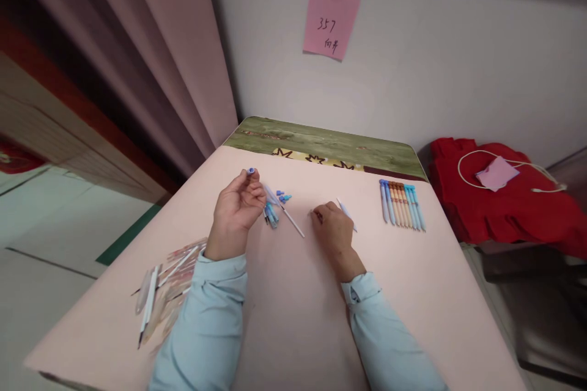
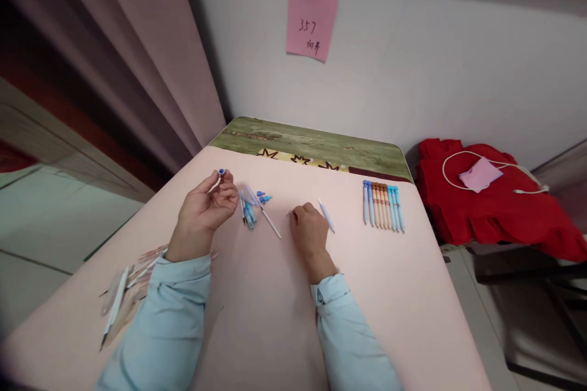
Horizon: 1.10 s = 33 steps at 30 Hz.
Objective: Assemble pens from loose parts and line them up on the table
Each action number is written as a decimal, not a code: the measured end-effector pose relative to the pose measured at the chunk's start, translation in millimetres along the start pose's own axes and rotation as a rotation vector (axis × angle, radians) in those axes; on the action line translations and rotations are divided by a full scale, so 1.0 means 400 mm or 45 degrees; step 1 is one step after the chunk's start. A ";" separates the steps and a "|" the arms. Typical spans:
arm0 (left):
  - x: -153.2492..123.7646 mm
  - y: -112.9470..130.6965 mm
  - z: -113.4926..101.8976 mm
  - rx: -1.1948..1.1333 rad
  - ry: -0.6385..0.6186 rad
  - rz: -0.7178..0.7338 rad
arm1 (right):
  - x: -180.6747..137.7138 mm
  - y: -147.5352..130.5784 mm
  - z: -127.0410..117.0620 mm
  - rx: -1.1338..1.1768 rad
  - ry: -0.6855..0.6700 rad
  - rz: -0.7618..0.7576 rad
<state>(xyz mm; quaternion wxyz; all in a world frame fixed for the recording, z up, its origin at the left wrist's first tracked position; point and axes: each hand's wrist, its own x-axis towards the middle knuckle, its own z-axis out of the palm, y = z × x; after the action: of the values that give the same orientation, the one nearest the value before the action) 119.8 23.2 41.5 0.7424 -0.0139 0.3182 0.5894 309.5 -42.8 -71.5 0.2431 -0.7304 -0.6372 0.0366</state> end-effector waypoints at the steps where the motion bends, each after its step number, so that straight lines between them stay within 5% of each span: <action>1: 0.001 0.002 -0.002 0.003 0.000 0.009 | 0.000 -0.002 -0.002 0.010 0.006 0.001; 8: 0.006 -0.002 -0.004 0.022 -0.019 0.003 | 0.013 -0.003 -0.062 0.585 0.154 0.159; 15: -0.005 -0.124 -0.001 0.134 -0.133 -0.190 | 0.032 0.008 -0.153 1.472 0.112 0.495; 21: -0.031 -0.217 -0.002 0.258 -0.090 -0.334 | 0.031 -0.006 -0.220 1.683 0.220 0.434; 33: -0.036 -0.250 -0.005 0.307 -0.074 -0.392 | 0.024 -0.019 -0.227 1.711 0.146 0.370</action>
<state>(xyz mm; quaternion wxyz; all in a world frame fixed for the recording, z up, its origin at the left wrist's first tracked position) 205.8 -20.5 11.3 0.8290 0.0437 0.3589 0.4267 337.5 -61.1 14.0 0.6690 -0.5000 -0.3581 0.4173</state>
